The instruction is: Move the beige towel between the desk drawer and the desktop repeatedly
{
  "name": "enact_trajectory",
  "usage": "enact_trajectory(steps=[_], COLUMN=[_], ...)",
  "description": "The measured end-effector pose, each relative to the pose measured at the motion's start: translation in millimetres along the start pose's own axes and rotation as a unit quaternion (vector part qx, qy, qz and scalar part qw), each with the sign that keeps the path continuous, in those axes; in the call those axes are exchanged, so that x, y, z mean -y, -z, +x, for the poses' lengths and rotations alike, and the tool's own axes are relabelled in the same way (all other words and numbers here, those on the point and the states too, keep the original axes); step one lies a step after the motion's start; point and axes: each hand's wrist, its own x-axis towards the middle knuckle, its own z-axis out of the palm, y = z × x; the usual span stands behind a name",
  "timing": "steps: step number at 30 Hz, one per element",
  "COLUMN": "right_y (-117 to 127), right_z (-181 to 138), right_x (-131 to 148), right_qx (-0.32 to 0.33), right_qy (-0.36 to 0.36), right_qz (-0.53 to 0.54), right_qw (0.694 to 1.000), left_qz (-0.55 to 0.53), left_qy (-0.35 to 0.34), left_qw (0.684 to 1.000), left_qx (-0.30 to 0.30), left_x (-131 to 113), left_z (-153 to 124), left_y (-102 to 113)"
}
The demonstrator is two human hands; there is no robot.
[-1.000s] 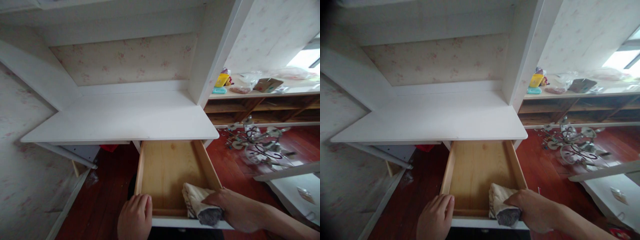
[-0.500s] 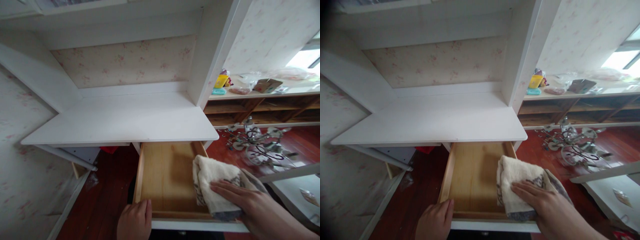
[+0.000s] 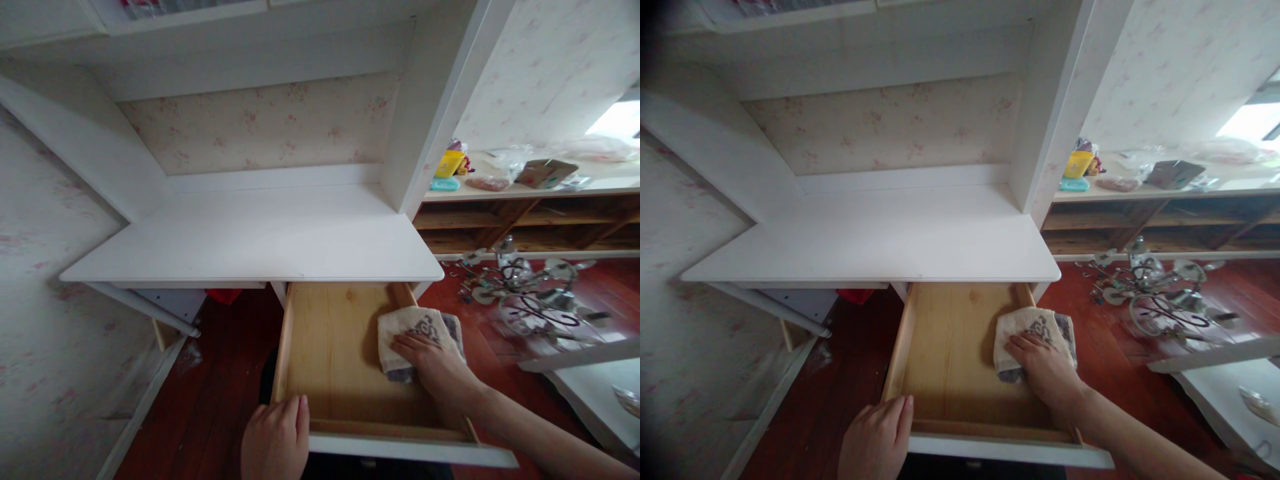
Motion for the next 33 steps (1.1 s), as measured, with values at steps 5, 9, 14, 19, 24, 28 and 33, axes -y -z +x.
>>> enact_trajectory(steps=[5, 9, 14, 19, 24, 28, 33], right_y=[-19, -13, 6, 10, 24, 47, 72], right_z=[48, 81, 106, 104, 83, 63, 52], right_x=[-24, -40, -42, -34, -24, -21, -18], right_qx=[-0.088, -0.089, -0.047, -0.044, -0.089, -0.122, -0.145], right_qy=[0.011, 0.009, -0.047, -0.039, -0.018, -0.036, -0.070], right_qz=[-0.122, -0.154, -0.148, -0.137, -0.107, -0.057, 0.060], right_qw=[0.989, 0.984, 0.987, 0.989, 0.990, 0.990, 0.985], left_qz=[-0.005, -0.007, -0.004, -0.014, -0.030, -0.028, -0.019], left_qy=[0.006, 0.009, 0.023, 0.007, 0.007, 0.008, 0.007], left_qw=[1.000, 0.999, 0.999, 0.997, 0.996, 0.996, 0.995], left_qx=[-0.026, -0.048, -0.047, -0.073, -0.086, -0.080, -0.093], left_x=[1, 1, -2, 0, 3, 3, 6], left_z=[-3, -4, -2, 2, 4, 10, 25], left_y=[-2, -3, 2, 3, -2, -2, -4])
